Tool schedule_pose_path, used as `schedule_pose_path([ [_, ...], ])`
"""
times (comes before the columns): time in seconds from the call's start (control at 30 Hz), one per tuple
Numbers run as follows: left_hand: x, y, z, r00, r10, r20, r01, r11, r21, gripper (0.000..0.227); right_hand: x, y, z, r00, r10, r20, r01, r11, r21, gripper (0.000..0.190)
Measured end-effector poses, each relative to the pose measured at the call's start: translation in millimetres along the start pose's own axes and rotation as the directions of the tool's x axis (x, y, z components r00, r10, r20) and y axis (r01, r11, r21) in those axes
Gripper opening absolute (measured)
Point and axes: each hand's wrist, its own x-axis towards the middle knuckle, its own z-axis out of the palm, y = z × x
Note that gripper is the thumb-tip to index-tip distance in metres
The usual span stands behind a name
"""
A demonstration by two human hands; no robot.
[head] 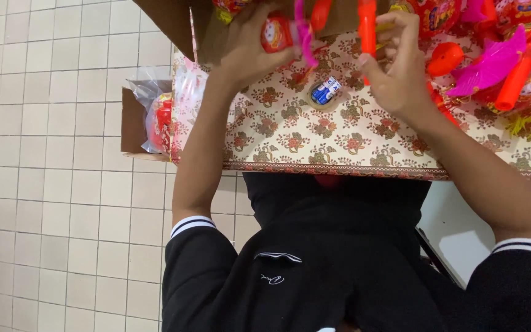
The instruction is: Assembling small decorative lantern toys by attaching plastic handles to the lantern bodies
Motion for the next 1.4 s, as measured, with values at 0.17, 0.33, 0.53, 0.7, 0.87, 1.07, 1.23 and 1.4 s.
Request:
schedule_pose_path([
  [0.17, -3.7, 4.0, 10.1, 0.972, 0.136, -0.194, -0.165, 0.976, -0.142, 0.073, -3.4, 18.1, -0.7, 0.971, -0.235, -0.034, 0.218, 0.939, -0.264, 0.038],
  [0.33, -1.3, 1.9, 29.9, 0.970, 0.149, -0.193, -0.216, 0.892, -0.397, 0.111, 0.2, 35.9, -4.9, 0.979, -0.205, -0.003, 0.176, 0.851, -0.495, 0.022],
  [0.53, -2.1, 22.7, 47.6, 0.989, 0.081, -0.124, -0.144, 0.734, -0.664, 0.103, 1.7, 3.5, -1.0, 0.993, -0.009, 0.115, 0.070, 0.840, -0.538, 0.044],
  [0.7, -0.9, 22.9, 57.0, 0.985, 0.012, -0.170, -0.121, 0.753, -0.647, 0.106, 1.9, 10.5, 0.9, 0.991, -0.019, 0.132, 0.088, 0.840, -0.535, 0.053],
  [0.87, -2.2, 23.2, 61.7, 0.990, 0.014, -0.142, -0.116, 0.657, -0.745, 0.103, -2.4, 9.1, 4.6, 0.983, 0.154, 0.095, -0.078, 0.833, -0.548, 0.098],
  [1.07, -2.3, 35.2, 77.5, 0.990, 0.094, -0.103, -0.137, 0.528, -0.838, 0.112, -6.8, 35.3, 5.5, 0.875, -0.483, -0.033, 0.304, 0.601, -0.739, 0.094],
  [1.23, -3.1, 36.5, 82.4, 0.987, 0.155, -0.034, -0.097, 0.422, -0.902, 0.088, -5.2, 49.7, -0.9, 0.904, -0.428, -0.004, 0.279, 0.597, -0.753, 0.079],
  [1.4, -7.2, 30.2, 81.1, 0.999, 0.031, -0.024, -0.036, 0.491, -0.870, 0.104, -4.4, 75.1, 3.2, 0.927, -0.376, 0.004, 0.281, 0.685, -0.672, 0.076],
])
